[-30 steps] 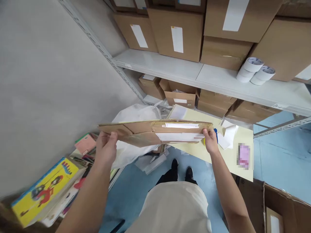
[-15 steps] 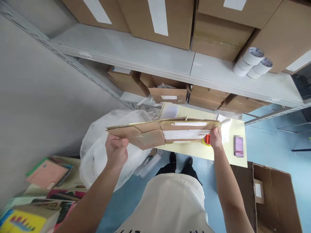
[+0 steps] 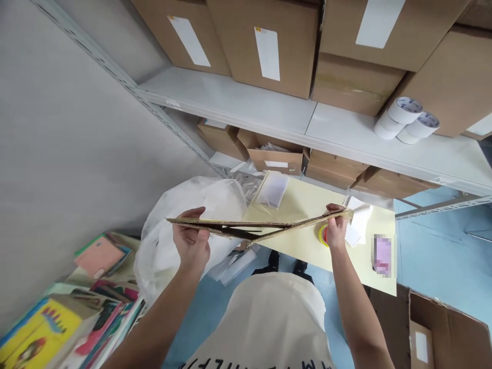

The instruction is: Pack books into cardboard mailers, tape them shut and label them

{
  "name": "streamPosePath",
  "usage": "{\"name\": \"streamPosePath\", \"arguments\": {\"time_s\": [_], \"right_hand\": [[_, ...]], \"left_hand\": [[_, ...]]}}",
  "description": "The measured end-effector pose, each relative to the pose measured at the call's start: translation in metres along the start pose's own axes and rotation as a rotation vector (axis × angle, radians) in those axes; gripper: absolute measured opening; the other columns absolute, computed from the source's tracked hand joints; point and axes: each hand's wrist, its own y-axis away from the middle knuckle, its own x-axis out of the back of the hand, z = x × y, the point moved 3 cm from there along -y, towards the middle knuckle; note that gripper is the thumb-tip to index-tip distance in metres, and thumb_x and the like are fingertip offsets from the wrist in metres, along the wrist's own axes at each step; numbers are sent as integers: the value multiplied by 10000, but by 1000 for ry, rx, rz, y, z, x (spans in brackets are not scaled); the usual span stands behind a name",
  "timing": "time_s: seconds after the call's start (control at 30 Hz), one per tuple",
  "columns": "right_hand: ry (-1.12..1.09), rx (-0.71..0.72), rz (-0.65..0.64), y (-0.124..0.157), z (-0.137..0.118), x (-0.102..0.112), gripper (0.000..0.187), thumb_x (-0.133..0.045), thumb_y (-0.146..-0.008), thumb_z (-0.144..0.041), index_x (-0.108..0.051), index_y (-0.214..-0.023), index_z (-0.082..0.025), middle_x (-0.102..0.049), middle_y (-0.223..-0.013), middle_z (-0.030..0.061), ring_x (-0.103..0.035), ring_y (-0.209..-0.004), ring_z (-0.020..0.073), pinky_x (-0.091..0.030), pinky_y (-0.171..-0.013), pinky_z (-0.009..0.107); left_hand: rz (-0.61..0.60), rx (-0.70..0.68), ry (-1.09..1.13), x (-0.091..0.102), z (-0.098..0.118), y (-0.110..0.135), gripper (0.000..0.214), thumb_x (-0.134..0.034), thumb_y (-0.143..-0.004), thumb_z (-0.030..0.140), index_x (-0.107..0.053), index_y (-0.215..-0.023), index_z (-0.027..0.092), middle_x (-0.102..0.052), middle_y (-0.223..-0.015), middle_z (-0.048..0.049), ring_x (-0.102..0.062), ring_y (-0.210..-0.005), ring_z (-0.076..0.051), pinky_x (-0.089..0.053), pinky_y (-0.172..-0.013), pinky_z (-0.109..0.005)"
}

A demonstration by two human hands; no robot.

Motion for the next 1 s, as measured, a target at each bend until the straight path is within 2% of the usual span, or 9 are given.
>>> {"name": "streamPosePath", "arguments": {"time_s": [0.17,0.37,0.47,0.57,0.63,0.7,0.83,0.9,1.0], "right_hand": [[-78,125,194,2,-1,-2,565,-578,-725,-668,-512,-1094,-246,-563,-1110,82,-542,-1071,267,-401,-946,441],[15,65,257,29,16,-2,483,-591,-798,-531,-447,-1164,-251,-547,-1157,91,-536,-1094,262,-405,-953,437],[75,-2,348,38,24,1,424,-606,-811,-497,-452,-1118,-250,-561,-1100,75,-557,-993,243,-439,-893,412],[100,38,325,39,23,-2,446,-592,-819,-521,-431,-1143,-259,-560,-1080,67,-558,-969,245,-459,-840,398],[55,91,244,40,18,-10,496,-602,-800,-556,-422,-1164,-270,-557,-1097,71,-558,-1014,256,-462,-853,406],[-37,108,150,41,12,-21,547,-619,-765,-612,-431,-1160,-281,-549,-1138,82,-545,-1094,266,-457,-899,426],[-191,11,4,44,5,-38,582,-587,-756,-686,-435,-1168,-304,-507,-1238,87,-495,-1203,258,-455,-939,445],[-183,-26,4,42,3,-39,589,-621,-754,-649,-426,-1192,-308,-506,-1215,73,-513,-1156,236,-460,-927,425],[-106,-49,35,37,1,-33,587,-677,-741,-566,-436,-1206,-301,-529,-1057,32,-556,-963,192,-474,-854,373]], "left_hand": [[42,-15,-84,-8,-9,24,881,-738,-601,712,-407,-1275,252,-516,-1267,-127,-480,-1274,-287,-378,-1062,-405],[147,81,-207,-18,-16,51,1138,-881,-506,511,-254,-1414,236,-310,-1473,-195,-323,-1411,-337,-296,-1152,-464],[219,75,-267,-21,-11,53,1115,-891,-501,385,-261,-1407,227,-282,-1489,-184,-308,-1421,-322,-280,-1173,-446],[250,46,-261,-26,-7,54,950,-839,-560,302,-310,-1346,226,-392,-1401,-150,-409,-1354,-280,-332,-1147,-421],[202,9,-236,-34,-6,58,857,-800,-579,265,-336,-1298,229,-460,-1311,-130,-499,-1265,-264,-406,-1088,-415],[103,-29,-190,-45,-7,65,789,-769,-578,249,-360,-1252,235,-488,-1247,-121,-560,-1184,-265,-472,-1009,-417],[-71,-72,-52,-63,-14,71,654,-709,-601,224,-391,-1172,248,-504,-1199,-121,-563,-1179,-272,-487,-976,-433],[-127,-54,-27,-65,-18,67,642,-698,-612,213,-388,-1174,247,-512,-1191,-125,-572,-1159,-265,-480,-977,-430],[-155,-13,-49,-58,-24,52,666,-710,-610,241,-386,-1191,235,-519,-1183,-133,-590,-1106,-264,-508,-911,-407]]}}
